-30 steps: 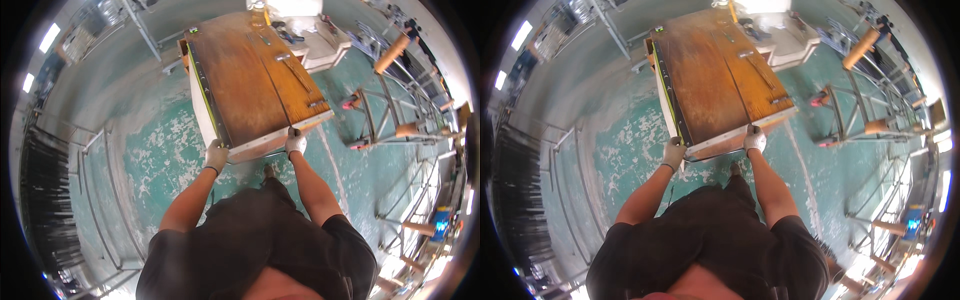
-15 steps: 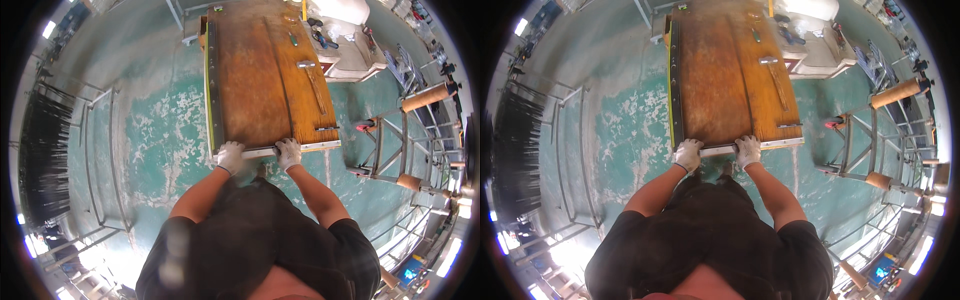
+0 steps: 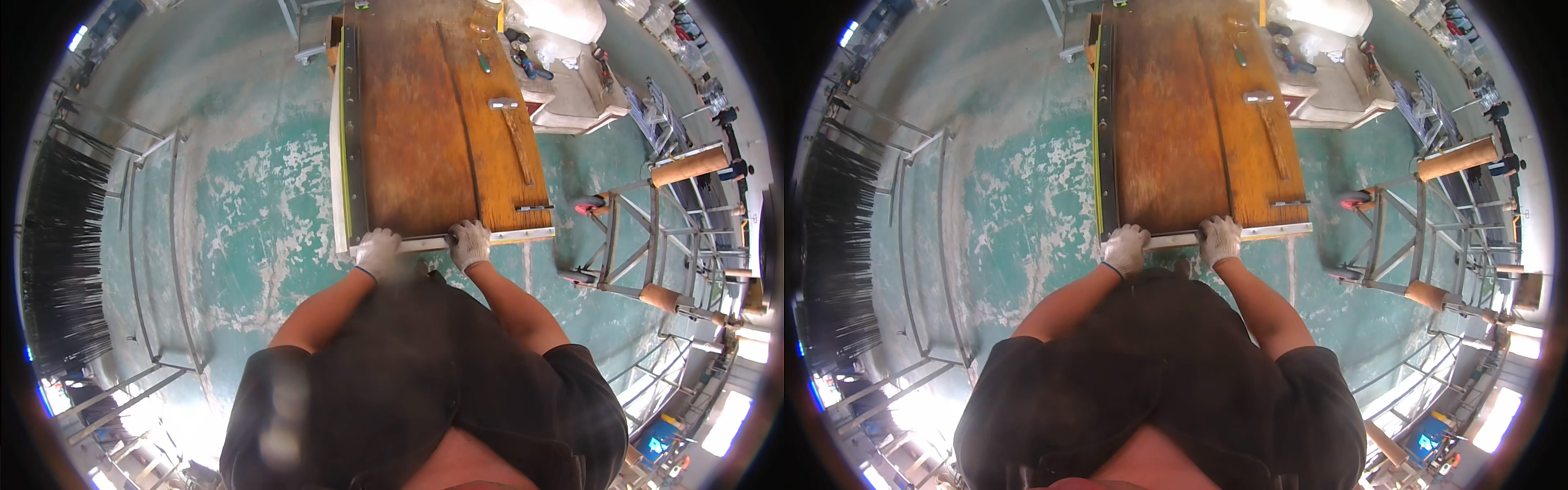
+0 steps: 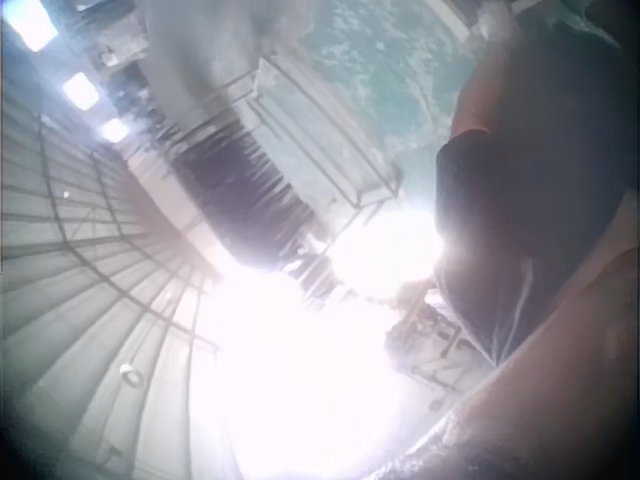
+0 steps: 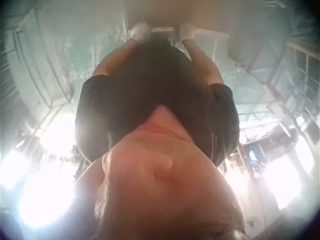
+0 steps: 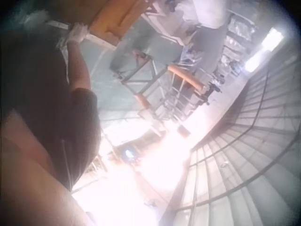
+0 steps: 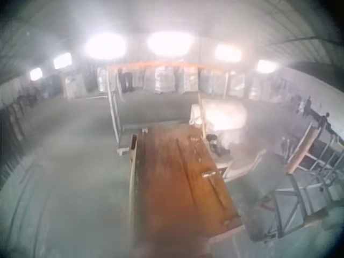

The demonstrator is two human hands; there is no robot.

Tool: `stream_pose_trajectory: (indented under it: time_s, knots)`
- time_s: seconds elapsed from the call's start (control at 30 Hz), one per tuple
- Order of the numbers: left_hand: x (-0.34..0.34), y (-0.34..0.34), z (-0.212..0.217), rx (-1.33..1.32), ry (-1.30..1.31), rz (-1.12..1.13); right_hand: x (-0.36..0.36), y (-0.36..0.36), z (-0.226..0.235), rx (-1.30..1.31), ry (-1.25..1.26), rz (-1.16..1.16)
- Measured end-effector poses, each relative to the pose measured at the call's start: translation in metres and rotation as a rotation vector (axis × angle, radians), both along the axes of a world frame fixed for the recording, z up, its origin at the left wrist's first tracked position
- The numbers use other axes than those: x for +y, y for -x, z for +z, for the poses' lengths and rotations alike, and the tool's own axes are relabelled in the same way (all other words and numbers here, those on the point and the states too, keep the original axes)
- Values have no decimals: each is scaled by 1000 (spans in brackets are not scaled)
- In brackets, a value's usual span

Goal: The person repeatedly picks up straight metal rods from a floor pile, feeds them into a yellow bending machine, and removes the bent rods to place them on a nearby rack. The person also briefly straightens a bent rod on a wooden workbench before returning to the bending cycle.

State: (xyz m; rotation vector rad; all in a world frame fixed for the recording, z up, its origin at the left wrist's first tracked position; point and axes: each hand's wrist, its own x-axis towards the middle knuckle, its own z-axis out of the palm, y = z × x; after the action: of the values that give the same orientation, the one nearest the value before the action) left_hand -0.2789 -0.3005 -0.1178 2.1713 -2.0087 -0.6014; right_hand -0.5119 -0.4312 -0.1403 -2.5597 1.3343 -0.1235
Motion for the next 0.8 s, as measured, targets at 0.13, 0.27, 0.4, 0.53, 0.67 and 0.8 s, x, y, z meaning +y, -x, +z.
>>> stream_pose_trajectory:
  time_s: [0.13,0.27,0.4,0.53,0.67,0.8]
  knots:
    - [1,-3,-8,-8,-29,3,0,-2,1,-3,-2,3]
    - [1,-2,-8,-8,-47,5,0,-1,-9,-28,23,17]
    - [2,0,-1,-11,-50,9,0,-1,2,-4,-43,-1]
    - [-1,-4,-6,7,-66,26,-17,9,-2,-31,-29,-168]
    - [-3,-2,9,-23,-131,-10,-43,10,-18,-11,-86,-590]
    - [-11,-7,20,75,-98,60,-80,5,-19,-3,-377,-749]
